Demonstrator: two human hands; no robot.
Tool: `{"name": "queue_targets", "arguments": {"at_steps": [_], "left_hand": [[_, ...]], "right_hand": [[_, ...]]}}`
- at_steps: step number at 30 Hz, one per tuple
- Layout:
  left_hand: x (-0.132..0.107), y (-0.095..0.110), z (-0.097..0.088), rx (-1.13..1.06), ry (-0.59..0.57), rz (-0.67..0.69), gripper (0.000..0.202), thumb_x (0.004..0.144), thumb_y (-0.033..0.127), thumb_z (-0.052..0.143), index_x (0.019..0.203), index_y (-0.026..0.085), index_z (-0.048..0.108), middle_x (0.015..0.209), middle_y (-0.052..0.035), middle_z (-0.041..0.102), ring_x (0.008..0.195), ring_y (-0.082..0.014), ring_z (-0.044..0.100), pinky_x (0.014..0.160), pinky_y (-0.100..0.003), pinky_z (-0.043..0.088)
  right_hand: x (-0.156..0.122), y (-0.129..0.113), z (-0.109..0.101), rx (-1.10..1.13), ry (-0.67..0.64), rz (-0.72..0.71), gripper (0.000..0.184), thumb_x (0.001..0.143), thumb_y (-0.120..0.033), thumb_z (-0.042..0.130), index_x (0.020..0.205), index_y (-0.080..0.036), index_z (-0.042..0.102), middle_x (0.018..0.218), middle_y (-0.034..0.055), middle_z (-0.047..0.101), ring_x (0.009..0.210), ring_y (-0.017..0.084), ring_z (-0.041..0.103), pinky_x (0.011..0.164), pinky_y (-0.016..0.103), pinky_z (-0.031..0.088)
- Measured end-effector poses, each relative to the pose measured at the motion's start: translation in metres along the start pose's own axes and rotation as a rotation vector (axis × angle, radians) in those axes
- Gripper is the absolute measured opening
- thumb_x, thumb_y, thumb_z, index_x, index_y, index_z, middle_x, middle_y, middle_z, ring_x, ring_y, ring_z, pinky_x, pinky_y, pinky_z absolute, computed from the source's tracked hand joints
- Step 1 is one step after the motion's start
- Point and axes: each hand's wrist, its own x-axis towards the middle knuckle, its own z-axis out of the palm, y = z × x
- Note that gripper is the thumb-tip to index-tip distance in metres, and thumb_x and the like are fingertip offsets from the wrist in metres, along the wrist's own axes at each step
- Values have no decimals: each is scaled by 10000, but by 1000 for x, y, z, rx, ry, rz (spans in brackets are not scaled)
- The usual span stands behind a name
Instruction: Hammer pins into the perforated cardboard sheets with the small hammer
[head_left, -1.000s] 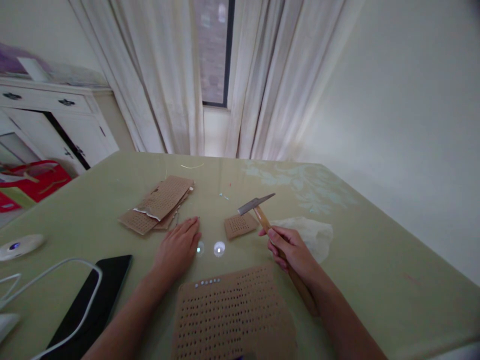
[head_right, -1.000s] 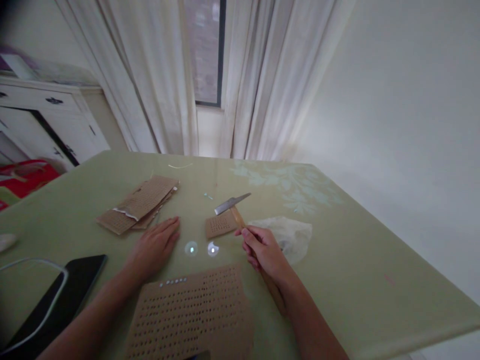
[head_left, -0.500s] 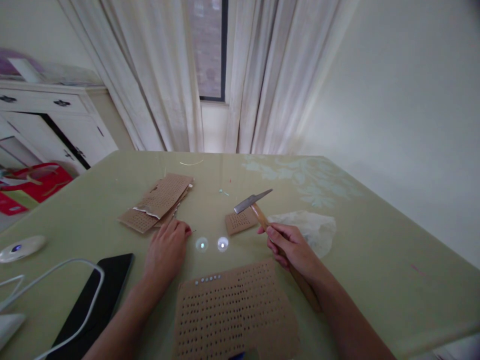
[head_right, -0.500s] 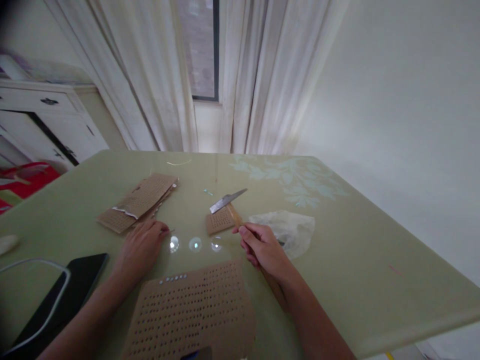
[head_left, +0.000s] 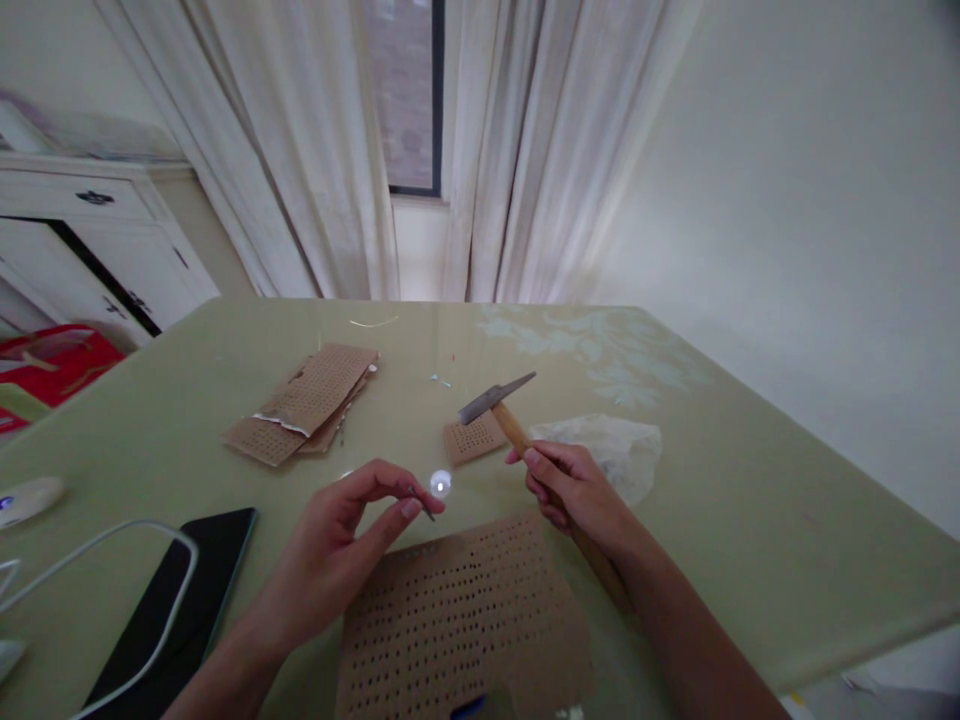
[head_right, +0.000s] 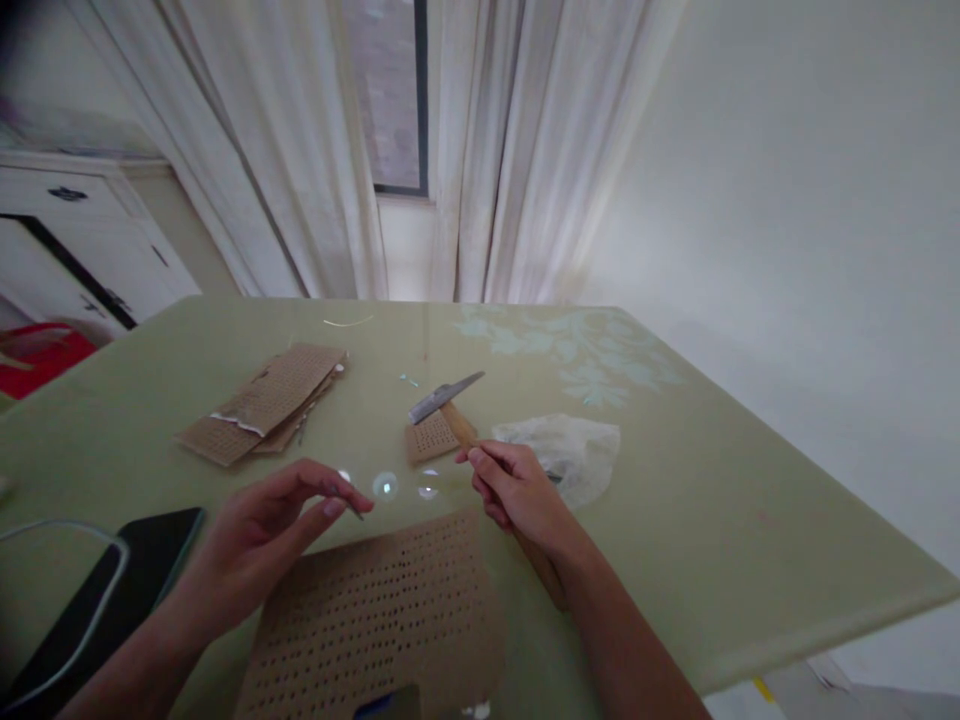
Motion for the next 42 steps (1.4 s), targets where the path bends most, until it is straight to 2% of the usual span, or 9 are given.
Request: {"name": "queue_targets", "arguments": {"at_steps": [3, 11, 22, 27, 32, 36, 39, 42], "left_hand": [[-1, 1, 1, 124, -83, 10, 153, 1055, 338, 659, 992, 256, 771, 984, -6, 828, 934, -158, 759, 878, -249, 553], [-4, 2, 5, 255, -168, -16, 200, 1065, 327, 609, 968, 282, 778, 936, 36, 804, 894, -145, 739, 847, -244, 530], [-5, 2, 8, 283, -170, 14, 204, 1052, 314, 618, 932, 281, 780, 899, 43, 812, 860, -141, 749, 824, -233, 540], [-4, 5, 8, 331, -111, 76, 159, 1026, 312, 660, 933, 287, 786, 881, 49, 823, 840, -144, 766, 815, -234, 556], [-6, 4, 7, 383, -116, 148, 143, 1024, 303, 672, 959, 300, 800, 898, 48, 838, 819, -143, 778, 782, -223, 574], [-8, 1, 5, 442, -164, 189, 139, 1029, 269, 667, 1031, 299, 803, 957, 30, 851, 848, -150, 782, 777, -227, 575], [-7, 3, 5, 441, -157, 251, 137, 1009, 236, 680, 1015, 286, 808, 937, 30, 856, 821, -146, 784, 774, -233, 572], [-5, 8, 6, 435, -153, 271, 133, 998, 240, 691, 981, 270, 819, 884, 24, 859, 761, -148, 786, 765, -252, 571]], "right_hand": [[-1, -1, 0, -7, 3, -2, 593, 914, -729, 712, 1074, -159, 724, 621, -90, 452, 390, 47, 359, 357, 179, 262], [0, 1, -1, -12, 5, -1, 569, 933, -703, 705, 1079, -153, 717, 625, -89, 456, 392, 45, 369, 362, 172, 254], [-2, 1, -3, 7, 14, 9, 535, 943, -683, 710, 1080, -165, 719, 627, -87, 459, 403, 47, 361, 360, 171, 255], [-1, 1, -2, -1, 12, 10, 566, 924, -703, 718, 1082, -160, 715, 626, -89, 455, 403, 48, 355, 369, 178, 256], [-3, -1, -5, -74, 5, -9, 590, 955, -722, 662, 1106, -154, 707, 642, -89, 436, 410, 56, 340, 374, 196, 251], [-22, -27, -12, -291, -67, -53, 508, 1053, -644, 571, 1100, -158, 708, 638, -81, 413, 465, 85, 368, 417, 219, 280], [-45, -61, -14, -601, -254, -177, 476, 1120, -560, 501, 894, -182, 681, 635, -41, 489, 553, 113, 464, 522, 248, 351], [-67, -93, -11, -824, -232, -300, 448, 1132, -513, 502, 823, -215, 631, 696, -9, 571, 634, 145, 523, 592, 279, 369]]}}
